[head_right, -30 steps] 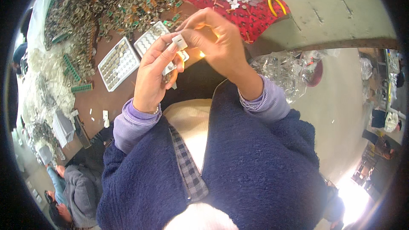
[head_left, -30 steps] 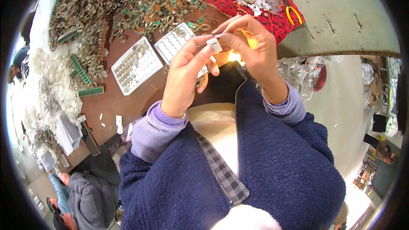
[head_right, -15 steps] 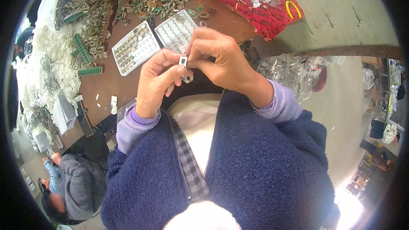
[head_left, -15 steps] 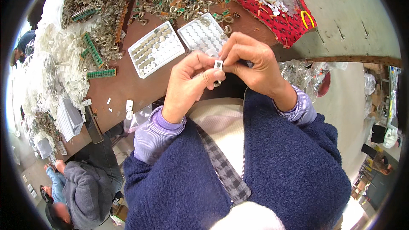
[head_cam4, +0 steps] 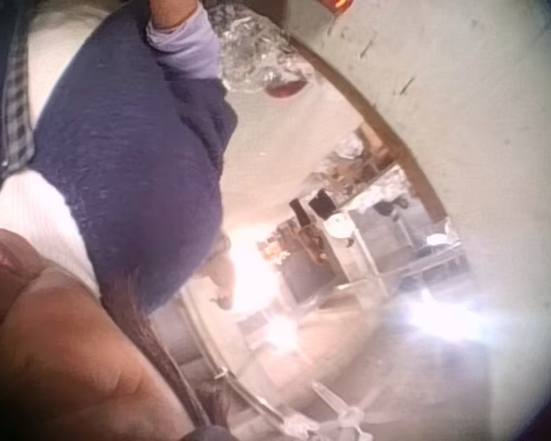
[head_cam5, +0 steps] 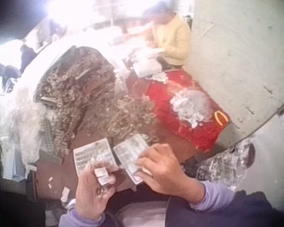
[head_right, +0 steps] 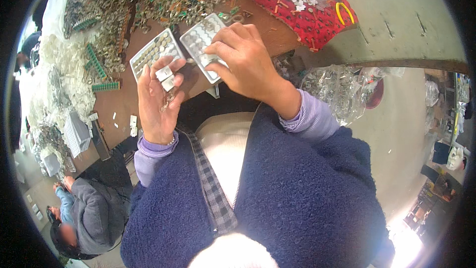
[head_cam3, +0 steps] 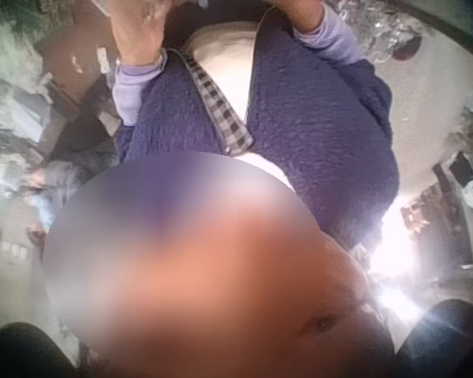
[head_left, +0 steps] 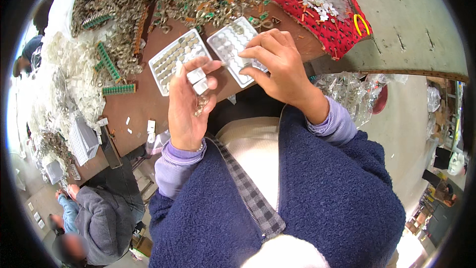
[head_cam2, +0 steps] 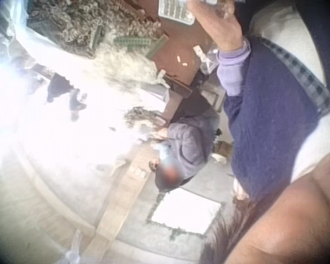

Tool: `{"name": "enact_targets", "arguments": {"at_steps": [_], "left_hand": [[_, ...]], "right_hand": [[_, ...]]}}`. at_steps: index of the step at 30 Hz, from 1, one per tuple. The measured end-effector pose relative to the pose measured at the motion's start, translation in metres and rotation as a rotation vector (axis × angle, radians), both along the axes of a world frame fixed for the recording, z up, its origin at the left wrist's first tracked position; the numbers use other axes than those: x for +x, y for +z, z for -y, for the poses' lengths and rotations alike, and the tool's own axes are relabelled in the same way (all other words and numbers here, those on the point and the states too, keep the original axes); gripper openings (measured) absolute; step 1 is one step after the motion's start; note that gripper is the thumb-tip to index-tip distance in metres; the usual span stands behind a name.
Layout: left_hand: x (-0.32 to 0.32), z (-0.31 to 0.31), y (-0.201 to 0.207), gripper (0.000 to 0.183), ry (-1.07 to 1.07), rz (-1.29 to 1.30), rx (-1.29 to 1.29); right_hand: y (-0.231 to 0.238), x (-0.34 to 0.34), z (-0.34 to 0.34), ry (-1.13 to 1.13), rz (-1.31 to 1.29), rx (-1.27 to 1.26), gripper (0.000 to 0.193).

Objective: The person repeatedly picks small white plastic housings and green circuit boards from a pile on the table, inserts the boards into the housings, and places the assembled units into a white tray. The person also discards some loose pieces into a red basket. The process is repetitive and continues throughout the clip.

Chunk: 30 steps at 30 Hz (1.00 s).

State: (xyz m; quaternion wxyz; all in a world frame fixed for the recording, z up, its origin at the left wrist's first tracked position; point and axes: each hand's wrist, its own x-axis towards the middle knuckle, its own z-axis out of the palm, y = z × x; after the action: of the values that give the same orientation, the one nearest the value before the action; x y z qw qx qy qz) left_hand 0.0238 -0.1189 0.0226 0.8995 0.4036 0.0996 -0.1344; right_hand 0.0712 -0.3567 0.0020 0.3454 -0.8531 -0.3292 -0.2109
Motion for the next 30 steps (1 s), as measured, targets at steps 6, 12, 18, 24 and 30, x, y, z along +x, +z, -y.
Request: {"name": "enact_targets", "arguments": {"at_steps": [6, 12, 18, 24, 30], "left_hand": [[0.009, 0.043, 0.006, 0.050, -0.062, 0.139, 0.312], [0.022, 0.049, 0.002, 0.028, -0.048, -0.165, -0.104], [0.032, 0.036, 0.000, 0.019, -0.147, -0.091, -0.428], [0.026, 0.013, 0.007, 0.033, -0.073, -0.029, -0.355], [0.023, 0.011, -0.003, 0.018, -0.130, 0.016, -0.284]], "right_hand": [[0.013, -0.012, -0.019, 0.168, 0.105, 0.259, 0.032], [0.004, -0.005, -0.003, 0.048, 0.062, 0.361, 0.037], [-0.026, 0.060, 0.053, -0.432, 0.052, -0.091, 0.023], [-0.005, 0.046, 0.086, -0.388, -0.059, -0.122, 0.011], [0.026, 0.035, 0.104, -0.252, -0.055, -0.153, 0.020]]}}
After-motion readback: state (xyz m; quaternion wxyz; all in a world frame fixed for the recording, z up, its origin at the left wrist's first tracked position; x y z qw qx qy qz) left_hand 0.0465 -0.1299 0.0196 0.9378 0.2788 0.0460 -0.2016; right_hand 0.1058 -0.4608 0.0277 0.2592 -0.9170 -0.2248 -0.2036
